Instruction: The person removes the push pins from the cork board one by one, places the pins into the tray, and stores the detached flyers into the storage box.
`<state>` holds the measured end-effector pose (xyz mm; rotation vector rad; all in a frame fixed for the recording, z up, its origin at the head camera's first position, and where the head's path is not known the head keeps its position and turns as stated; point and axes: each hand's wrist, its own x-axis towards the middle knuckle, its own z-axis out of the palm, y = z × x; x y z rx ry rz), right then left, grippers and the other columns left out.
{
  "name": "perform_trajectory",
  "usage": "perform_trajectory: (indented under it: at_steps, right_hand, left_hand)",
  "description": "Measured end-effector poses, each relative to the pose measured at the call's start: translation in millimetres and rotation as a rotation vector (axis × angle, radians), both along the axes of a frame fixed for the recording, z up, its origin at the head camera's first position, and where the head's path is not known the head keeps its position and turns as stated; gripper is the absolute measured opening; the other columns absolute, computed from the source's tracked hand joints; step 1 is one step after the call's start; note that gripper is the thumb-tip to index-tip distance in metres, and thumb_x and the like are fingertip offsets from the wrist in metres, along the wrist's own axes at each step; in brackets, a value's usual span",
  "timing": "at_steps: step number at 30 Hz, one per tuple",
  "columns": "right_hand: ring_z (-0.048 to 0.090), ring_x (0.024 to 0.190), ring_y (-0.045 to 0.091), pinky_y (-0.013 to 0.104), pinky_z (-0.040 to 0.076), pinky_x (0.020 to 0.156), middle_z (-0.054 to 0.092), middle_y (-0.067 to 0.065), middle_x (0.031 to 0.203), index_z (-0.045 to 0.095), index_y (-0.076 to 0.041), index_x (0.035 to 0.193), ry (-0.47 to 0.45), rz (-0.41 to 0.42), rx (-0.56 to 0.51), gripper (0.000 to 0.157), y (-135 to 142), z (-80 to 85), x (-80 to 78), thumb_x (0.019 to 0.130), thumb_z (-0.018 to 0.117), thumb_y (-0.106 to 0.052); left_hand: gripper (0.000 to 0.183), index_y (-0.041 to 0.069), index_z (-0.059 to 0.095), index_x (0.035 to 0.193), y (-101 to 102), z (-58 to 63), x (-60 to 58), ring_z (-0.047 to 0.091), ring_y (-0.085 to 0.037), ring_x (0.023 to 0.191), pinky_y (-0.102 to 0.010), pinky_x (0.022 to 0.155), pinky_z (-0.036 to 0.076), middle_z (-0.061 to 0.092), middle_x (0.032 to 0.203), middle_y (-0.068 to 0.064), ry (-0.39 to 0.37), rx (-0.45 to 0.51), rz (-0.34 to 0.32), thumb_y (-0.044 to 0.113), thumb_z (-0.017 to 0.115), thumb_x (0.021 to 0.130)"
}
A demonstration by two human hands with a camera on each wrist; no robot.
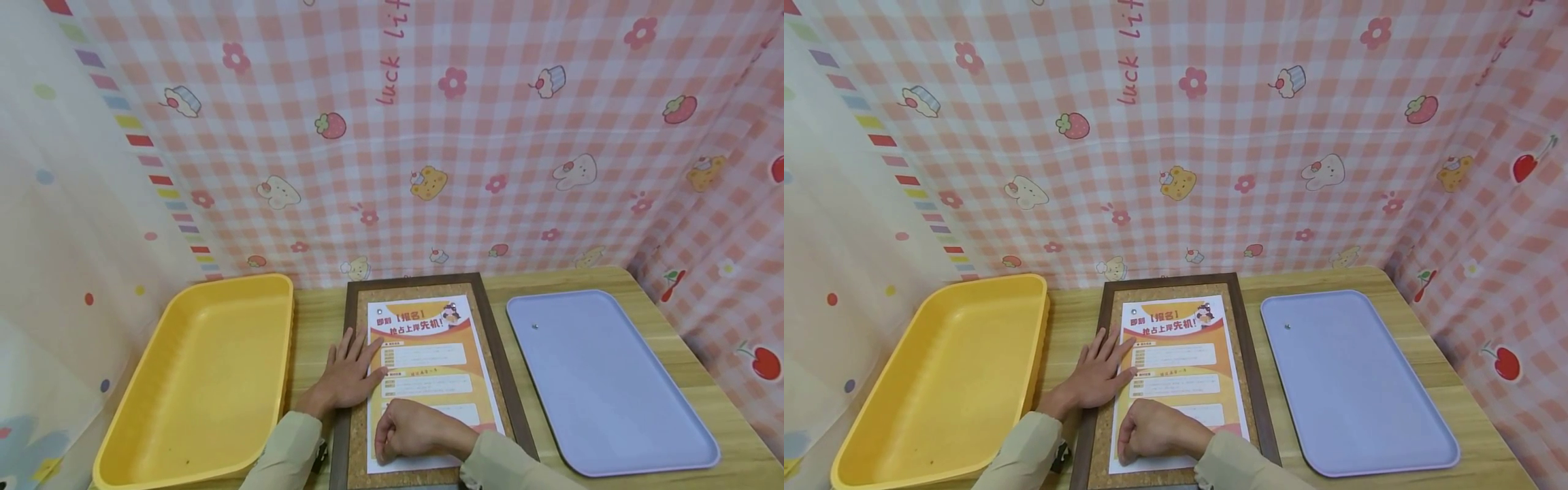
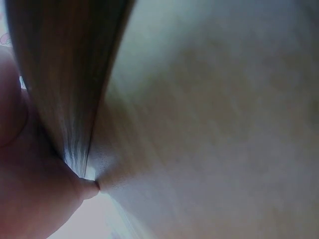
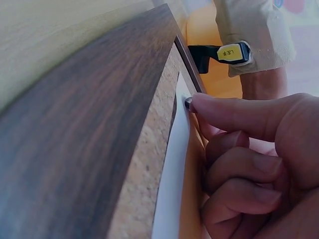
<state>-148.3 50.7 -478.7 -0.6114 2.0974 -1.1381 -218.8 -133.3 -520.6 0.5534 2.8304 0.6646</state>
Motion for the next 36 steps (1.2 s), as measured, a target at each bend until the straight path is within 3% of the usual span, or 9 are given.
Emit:
perform_trajectory:
  at_steps: [16,36]
  right_hand:
    - [0.034,0.047,0.005,0.019,0.025,0.047,0.052,-0.007,0.051,0.074,-0.007,0.069,-0.093,0.007,-0.062,0.013,4.4,-1.1,-2.4,0.079,0.075,0.001]
    - [0.036,0.048,0.005,0.019,0.027,0.048,0.059,-0.005,0.057,0.075,-0.005,0.074,-0.119,0.007,-0.108,0.011,7.0,-4.3,-3.8,0.079,0.072,0.004]
  left_hand:
    - [0.064,0.019,0.03,0.158,0.8,5.0,2.4,-0.006,-0.037,0.152,-0.068,0.115,0.0,0.007,0.166,-0.013,0.003,0.008,-0.003,0.049,0.042,0.103]
    - [0.063,0.02,0.03,0.157,-0.1,1.4,2.2,-0.006,-0.037,0.152,-0.069,0.114,0.002,0.007,0.166,-0.014,0.02,0.009,-0.007,0.049,0.042,0.103]
